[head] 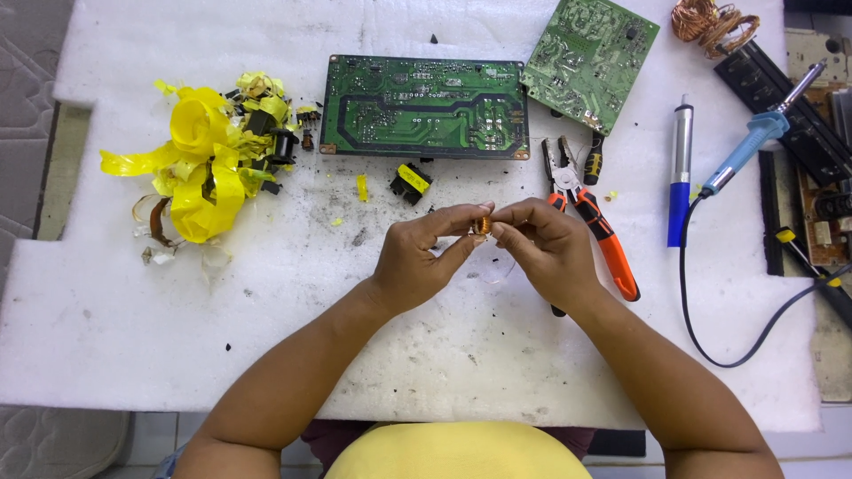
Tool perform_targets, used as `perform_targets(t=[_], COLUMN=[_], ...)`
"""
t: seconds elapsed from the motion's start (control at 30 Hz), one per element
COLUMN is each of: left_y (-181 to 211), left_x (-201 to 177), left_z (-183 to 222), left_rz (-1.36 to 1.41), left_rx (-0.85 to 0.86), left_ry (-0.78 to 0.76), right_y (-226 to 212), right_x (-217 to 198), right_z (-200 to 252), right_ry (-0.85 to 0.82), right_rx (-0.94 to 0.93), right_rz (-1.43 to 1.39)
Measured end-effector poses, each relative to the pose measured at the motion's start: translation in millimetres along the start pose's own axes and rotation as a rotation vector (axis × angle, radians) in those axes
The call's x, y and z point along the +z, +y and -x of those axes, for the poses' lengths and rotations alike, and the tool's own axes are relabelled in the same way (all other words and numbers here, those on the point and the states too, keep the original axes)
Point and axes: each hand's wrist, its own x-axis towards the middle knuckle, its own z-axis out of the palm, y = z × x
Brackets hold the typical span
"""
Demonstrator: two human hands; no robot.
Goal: Extracting metal pins from a transformer component using pliers on a repair bench.
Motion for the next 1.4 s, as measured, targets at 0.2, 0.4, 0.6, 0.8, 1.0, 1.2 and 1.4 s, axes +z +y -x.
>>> perform_targets(t=[0.2,0.4,0.6,0.8,1.0,1.2,1.4], left_y=[-13,-11,-10,-16,-24,-22,-16], left_x=[-4,-5,-4,-2,1,-2,-2], left_z=[3,2,2,4,7,4,2], left_rz=[-0.046,-0.066,-0.062,-0.072,-0.092,-0.101,-0.08], left_rx=[0.02,0.065,0.079,0.093,0.095,0.108,0.107], left_ry=[0.024,0.009,0.015,0.031,0.034,0.073,0.083], right_y=[15,18,19,16,17,2,7], right_x=[0,-2,-1,2,5,0,-9], right_z=[2,2,-1,-2,-3,-3,-6], right_ry=[-0.024,0.04,0.077,0.112,0.084,0.053,0.051], right_rx=[-0.021,-0.103,-0.19,-0.328,-0.385,-0.363,-0.366], right_rz=[-0.036,0.046,0.074,0.19,0.189,0.17,0.277])
